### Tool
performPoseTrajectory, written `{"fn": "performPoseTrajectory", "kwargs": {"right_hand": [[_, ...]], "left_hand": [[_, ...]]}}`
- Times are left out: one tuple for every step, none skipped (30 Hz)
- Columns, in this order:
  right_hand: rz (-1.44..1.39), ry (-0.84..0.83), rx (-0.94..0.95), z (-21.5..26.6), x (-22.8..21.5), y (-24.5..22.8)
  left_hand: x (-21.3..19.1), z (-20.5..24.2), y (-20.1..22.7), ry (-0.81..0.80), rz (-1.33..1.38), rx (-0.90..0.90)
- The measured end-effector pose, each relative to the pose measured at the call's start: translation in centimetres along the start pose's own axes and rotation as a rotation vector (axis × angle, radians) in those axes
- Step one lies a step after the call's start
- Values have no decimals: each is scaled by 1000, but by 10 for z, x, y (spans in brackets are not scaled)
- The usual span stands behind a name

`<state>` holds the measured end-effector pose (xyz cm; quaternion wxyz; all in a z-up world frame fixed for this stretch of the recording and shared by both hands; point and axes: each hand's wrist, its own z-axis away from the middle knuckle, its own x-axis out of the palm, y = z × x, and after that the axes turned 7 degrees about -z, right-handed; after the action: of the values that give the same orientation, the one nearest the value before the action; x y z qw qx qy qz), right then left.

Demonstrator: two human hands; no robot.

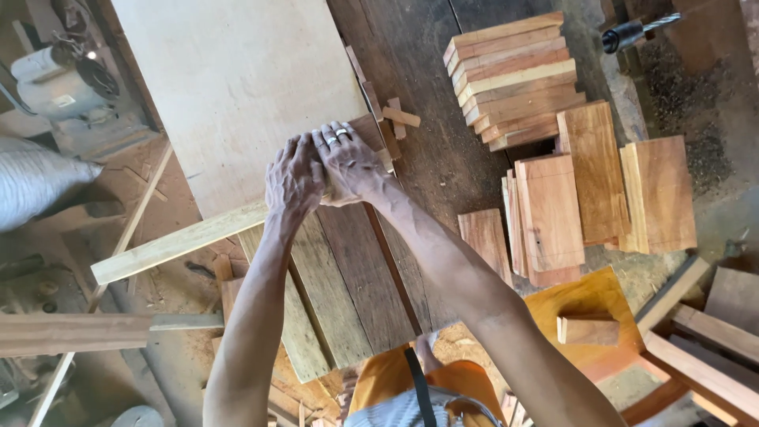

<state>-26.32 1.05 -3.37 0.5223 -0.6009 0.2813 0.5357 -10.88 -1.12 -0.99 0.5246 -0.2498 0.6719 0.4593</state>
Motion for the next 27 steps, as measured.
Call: {"fn": "performPoseTrajectory", "kwargs": {"right_hand": [[-22,-1,-5,3,2,-1],[-16,9,7,5,-5,-2],[-18,22,4,7,-12,-3],[-28,24,3,15,-18,-8],[-30,23,18,22,-13,-12],[-31,21,23,32,-6,-18],[-31,19,28,43,1,-25],[-26,23,36,51,2,-27],[-39,36,34,60,4,-30],[-55,47,27,69,7,-35],[-53,50,31,80,10,-38],[-42,49,23,89,14,-42],[-32,48,16,97,18,-46],[-37,49,16,108,14,-54],[-33,18,17,119,11,-62],[-17,-6,16,126,5,-64],[-10,2,14,127,-6,-63],[-15,-54,27,129,-14,-67],[-21,-111,40,132,-23,-69],[-32,-112,49,137,-20,-76],[-48,-90,69,141,-17,-81],[-61,-62,99,144,-15,-83],[-67,-58,119,156,-7,-88],[-111,84,90,170,2,-93],[-151,228,63,184,11,-99],[-161,221,82,210,27,-110],[-327,413,-5,236,42,-123]], "left_hand": [[1,3,1,-2,11,-7],[4,2,-1,2,12,10],[6,1,-2,21,8,20],[8,6,-1,27,7,24],[4,13,6,19,12,35],[2,25,14,6,18,19],[-2,38,21,-7,25,2],[-2,45,26,-5,28,12],[-3,53,32,-12,50,0],[-4,63,36,-20,70,-17],[-1,73,41,-19,71,-12],[1,82,45,-15,65,-18],[3,92,49,-12,59,-24],[6,104,49,-15,55,-24],[9,117,49,-4,43,-10],[13,122,50,21,34,7],[18,118,49,31,32,11],[21,120,47,28,70,18],[25,120,45,25,107,24],[36,117,27,12,105,29],[49,113,9,-65,105,15],[64,102,-8,-141,107,13],[46,95,-3,-153,106,30],[31,88,3,-257,170,-58],[16,81,9,-363,230,-148],[4,87,12,-384,231,-142],[-8,93,15,-342,233,15]]}}
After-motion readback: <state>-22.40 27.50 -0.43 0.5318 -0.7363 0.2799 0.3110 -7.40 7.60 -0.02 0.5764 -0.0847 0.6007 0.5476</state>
